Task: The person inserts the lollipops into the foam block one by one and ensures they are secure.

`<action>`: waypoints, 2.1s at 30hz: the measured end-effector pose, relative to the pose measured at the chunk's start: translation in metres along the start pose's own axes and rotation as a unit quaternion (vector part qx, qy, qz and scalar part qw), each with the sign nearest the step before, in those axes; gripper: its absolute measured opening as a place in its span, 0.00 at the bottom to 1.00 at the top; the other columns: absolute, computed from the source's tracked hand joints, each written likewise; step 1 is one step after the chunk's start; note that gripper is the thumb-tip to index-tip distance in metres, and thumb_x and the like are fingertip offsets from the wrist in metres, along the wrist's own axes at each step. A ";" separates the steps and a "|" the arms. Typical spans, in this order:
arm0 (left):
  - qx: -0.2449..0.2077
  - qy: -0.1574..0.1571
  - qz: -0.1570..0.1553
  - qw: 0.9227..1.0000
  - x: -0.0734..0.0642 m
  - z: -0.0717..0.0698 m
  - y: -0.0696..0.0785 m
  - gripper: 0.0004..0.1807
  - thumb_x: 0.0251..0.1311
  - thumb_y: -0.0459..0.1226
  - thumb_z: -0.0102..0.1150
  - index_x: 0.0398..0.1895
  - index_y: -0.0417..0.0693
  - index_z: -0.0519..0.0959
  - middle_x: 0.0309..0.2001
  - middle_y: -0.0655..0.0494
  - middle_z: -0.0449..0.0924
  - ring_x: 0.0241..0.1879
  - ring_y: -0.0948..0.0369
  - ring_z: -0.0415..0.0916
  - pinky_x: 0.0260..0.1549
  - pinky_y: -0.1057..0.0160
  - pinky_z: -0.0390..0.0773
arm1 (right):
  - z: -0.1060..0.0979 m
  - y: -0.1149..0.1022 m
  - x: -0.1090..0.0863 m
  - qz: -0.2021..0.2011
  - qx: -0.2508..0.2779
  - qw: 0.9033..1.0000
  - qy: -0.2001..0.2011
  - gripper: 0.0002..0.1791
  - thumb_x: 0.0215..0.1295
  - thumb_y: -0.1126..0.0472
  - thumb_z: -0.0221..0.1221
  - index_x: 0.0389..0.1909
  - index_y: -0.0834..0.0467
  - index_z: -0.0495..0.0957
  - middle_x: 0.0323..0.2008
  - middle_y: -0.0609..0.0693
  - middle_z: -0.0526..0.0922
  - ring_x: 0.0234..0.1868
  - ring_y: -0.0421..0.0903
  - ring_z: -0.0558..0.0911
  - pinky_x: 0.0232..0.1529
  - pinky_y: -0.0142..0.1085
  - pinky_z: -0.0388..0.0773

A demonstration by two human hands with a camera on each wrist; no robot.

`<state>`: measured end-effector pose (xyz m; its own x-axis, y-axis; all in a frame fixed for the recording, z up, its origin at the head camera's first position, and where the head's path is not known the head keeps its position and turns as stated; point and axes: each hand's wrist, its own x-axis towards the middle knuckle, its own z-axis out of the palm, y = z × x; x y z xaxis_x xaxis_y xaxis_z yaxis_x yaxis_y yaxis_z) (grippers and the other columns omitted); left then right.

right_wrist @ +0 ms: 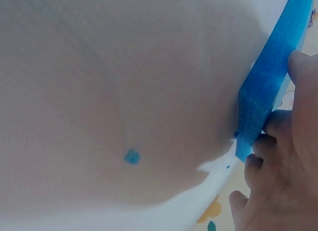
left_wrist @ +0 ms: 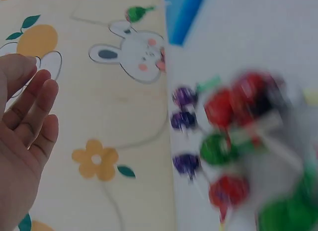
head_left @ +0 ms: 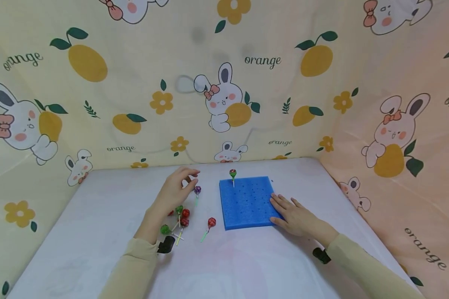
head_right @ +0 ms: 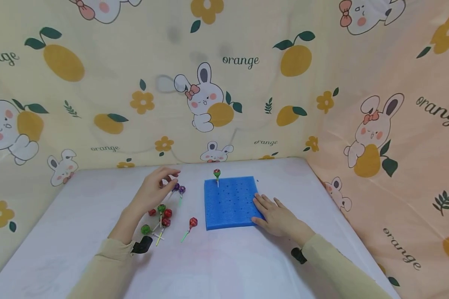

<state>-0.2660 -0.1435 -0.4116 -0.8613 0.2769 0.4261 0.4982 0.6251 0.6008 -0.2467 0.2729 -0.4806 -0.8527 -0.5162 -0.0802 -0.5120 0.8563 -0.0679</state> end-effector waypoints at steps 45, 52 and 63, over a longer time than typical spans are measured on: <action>0.151 -0.220 -0.019 0.964 -0.037 0.003 -0.074 0.10 0.68 0.33 0.66 0.50 0.44 0.86 0.48 0.52 0.86 0.47 0.56 0.83 0.53 0.51 0.83 | -0.001 -0.002 0.000 -0.002 0.021 1.000 0.009 0.41 0.80 0.41 0.51 0.80 0.65 0.56 0.81 0.63 0.54 0.80 0.65 0.55 0.76 0.66 0.50; 0.127 -0.206 -0.018 0.970 -0.039 0.001 -0.075 0.10 0.67 0.31 0.66 0.50 0.43 0.86 0.48 0.52 0.85 0.44 0.59 0.83 0.49 0.55 0.85 | -0.002 -0.002 -0.001 -0.005 0.025 1.000 0.010 0.41 0.80 0.41 0.51 0.80 0.65 0.57 0.81 0.63 0.55 0.80 0.65 0.56 0.76 0.66 0.50; 0.100 -0.162 -0.048 0.981 -0.043 -0.001 -0.070 0.12 0.66 0.31 0.67 0.51 0.43 0.86 0.51 0.52 0.81 0.45 0.59 0.83 0.45 0.60 0.85 | -0.001 -0.002 -0.001 0.000 0.020 1.000 0.010 0.41 0.80 0.41 0.51 0.80 0.64 0.56 0.81 0.63 0.54 0.80 0.64 0.55 0.76 0.66 0.51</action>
<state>-0.2632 -0.1996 -0.4714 -0.9063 0.4060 0.1173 0.4108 0.7814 0.4698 -0.2447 0.2718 -0.4793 -0.8550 -0.5152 -0.0604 -0.5075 0.8549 -0.1075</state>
